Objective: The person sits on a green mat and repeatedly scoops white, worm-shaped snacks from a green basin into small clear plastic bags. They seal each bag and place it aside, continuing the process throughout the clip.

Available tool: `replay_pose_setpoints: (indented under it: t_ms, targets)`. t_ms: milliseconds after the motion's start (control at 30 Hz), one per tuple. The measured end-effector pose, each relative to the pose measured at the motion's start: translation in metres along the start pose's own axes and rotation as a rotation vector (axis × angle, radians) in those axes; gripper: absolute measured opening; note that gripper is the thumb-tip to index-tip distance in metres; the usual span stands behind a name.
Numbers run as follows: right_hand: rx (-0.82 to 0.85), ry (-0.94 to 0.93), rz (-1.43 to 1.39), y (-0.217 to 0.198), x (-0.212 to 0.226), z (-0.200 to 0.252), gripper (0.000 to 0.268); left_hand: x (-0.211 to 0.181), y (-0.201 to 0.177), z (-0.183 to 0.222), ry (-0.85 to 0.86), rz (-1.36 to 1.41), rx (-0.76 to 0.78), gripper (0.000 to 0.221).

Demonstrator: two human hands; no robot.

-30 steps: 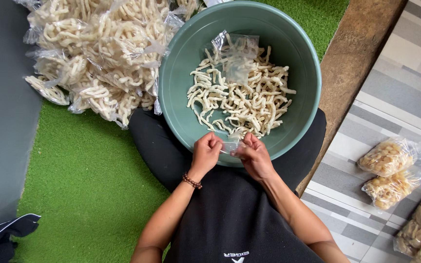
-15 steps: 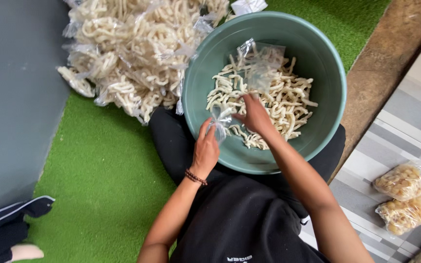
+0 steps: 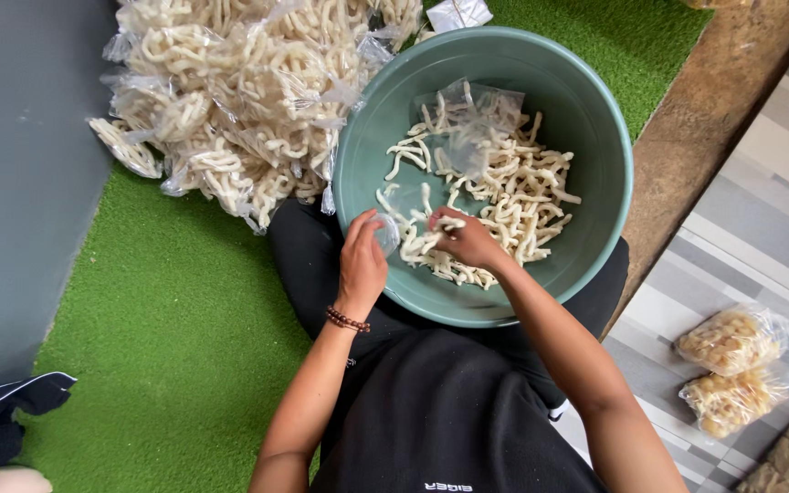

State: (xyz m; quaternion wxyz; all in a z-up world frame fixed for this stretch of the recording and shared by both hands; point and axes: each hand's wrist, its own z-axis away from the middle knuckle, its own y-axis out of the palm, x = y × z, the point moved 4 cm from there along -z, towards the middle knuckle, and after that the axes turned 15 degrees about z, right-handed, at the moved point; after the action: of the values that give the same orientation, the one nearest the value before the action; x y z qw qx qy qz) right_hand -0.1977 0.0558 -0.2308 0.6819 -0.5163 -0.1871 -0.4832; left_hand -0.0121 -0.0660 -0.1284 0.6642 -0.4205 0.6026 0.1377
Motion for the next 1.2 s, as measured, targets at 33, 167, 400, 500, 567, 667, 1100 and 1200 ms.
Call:
replay_pose_setpoints:
  t_ms: [33, 167, 400, 500, 567, 667, 1100, 1200]
  targets:
    - [0.059, 0.084, -0.182, -0.008, 0.003, 0.011, 0.033, 0.0, 0.001, -0.002, -0.002, -0.049, 0.027, 0.027]
    - [0.136, 0.128, -0.444, -0.042, 0.016, 0.052, 0.036, 0.012, 0.021, -0.011, -0.066, -0.241, 0.166, 0.023]
    - [0.088, 0.103, -0.503, -0.045, 0.005, 0.07, 0.022, 0.025, 0.08, -0.024, -0.118, 0.151, 0.33, 0.032]
    - [0.102, 0.107, -0.531, -0.029, -0.007, 0.069, 0.018, 0.023, 0.11, -0.018, -0.139, 0.558, 0.356, 0.028]
    - [0.08, 0.149, -0.536, -0.019, -0.012, 0.071, 0.02, 0.029, 0.116, -0.012, -0.156, 0.521, 0.22, 0.024]
    - [-0.027, 0.269, -0.399, -0.008, -0.009, 0.069, 0.019, 0.035, 0.124, -0.007, -0.131, 0.437, 0.082, 0.02]
    - [-0.169, 0.225, 0.214, -0.046, -0.024, 0.093, 0.054, 0.028, 0.083, -0.031, -0.222, -0.146, 0.454, 0.045]
    - [-0.257, 0.313, -0.004, -0.061, -0.016, 0.097, 0.036, 0.009, 0.057, -0.032, 0.068, 0.011, 0.284, 0.027]
